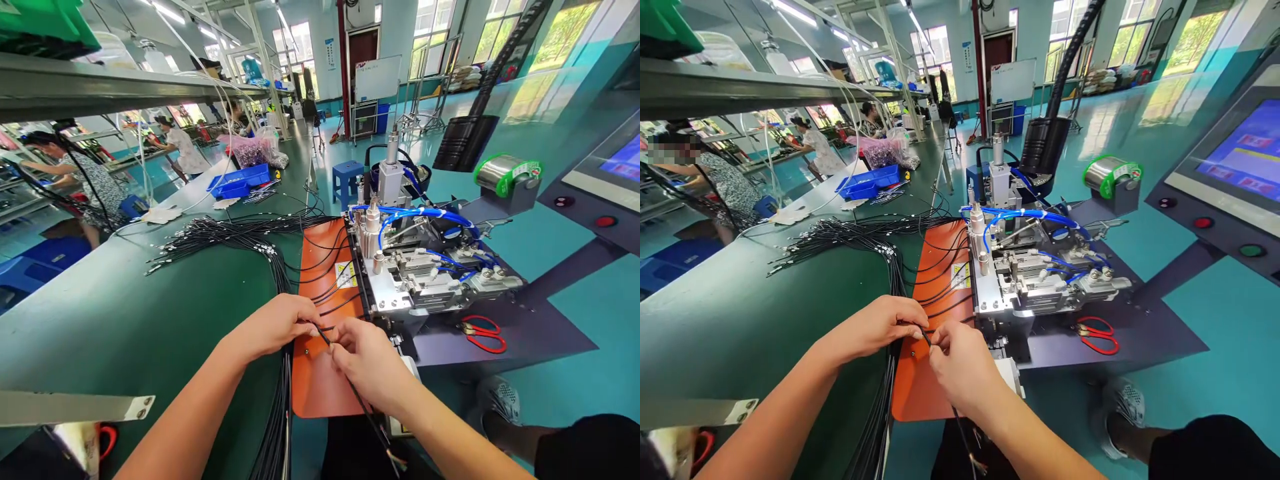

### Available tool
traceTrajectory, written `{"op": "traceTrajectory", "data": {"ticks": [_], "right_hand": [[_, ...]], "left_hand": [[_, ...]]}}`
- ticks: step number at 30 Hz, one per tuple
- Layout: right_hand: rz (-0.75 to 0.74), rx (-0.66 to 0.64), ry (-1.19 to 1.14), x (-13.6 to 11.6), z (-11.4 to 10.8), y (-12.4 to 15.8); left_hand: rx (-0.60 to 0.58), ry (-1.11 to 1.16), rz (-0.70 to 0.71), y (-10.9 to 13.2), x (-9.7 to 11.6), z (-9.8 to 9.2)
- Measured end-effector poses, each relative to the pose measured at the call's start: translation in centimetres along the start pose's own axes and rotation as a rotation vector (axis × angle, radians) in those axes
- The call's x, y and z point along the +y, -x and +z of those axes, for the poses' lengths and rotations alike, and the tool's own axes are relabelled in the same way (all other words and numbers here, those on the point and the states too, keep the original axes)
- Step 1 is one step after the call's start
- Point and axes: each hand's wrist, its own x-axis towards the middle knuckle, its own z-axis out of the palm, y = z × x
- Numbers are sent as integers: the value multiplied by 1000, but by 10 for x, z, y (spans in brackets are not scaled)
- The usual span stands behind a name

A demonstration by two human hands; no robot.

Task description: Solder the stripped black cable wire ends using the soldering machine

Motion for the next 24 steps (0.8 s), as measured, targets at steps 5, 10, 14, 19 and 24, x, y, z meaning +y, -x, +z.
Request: {"op": "traceTrajectory", "data": {"ticks": [5,10,14,19,24], "right_hand": [[76,-84,-129,8,-13,34],[138,-178,-159,24,-27,64],[72,30,-69,37,-52,72],[140,185,-229,57,-73,72],[155,333,-312,68,-66,71]], "left_hand": [[39,4,67,-1,-6,-1],[170,-185,150,-3,10,6],[159,-129,348,-14,46,39],[263,-176,450,-36,73,86],[341,-182,439,-49,67,106]]}}
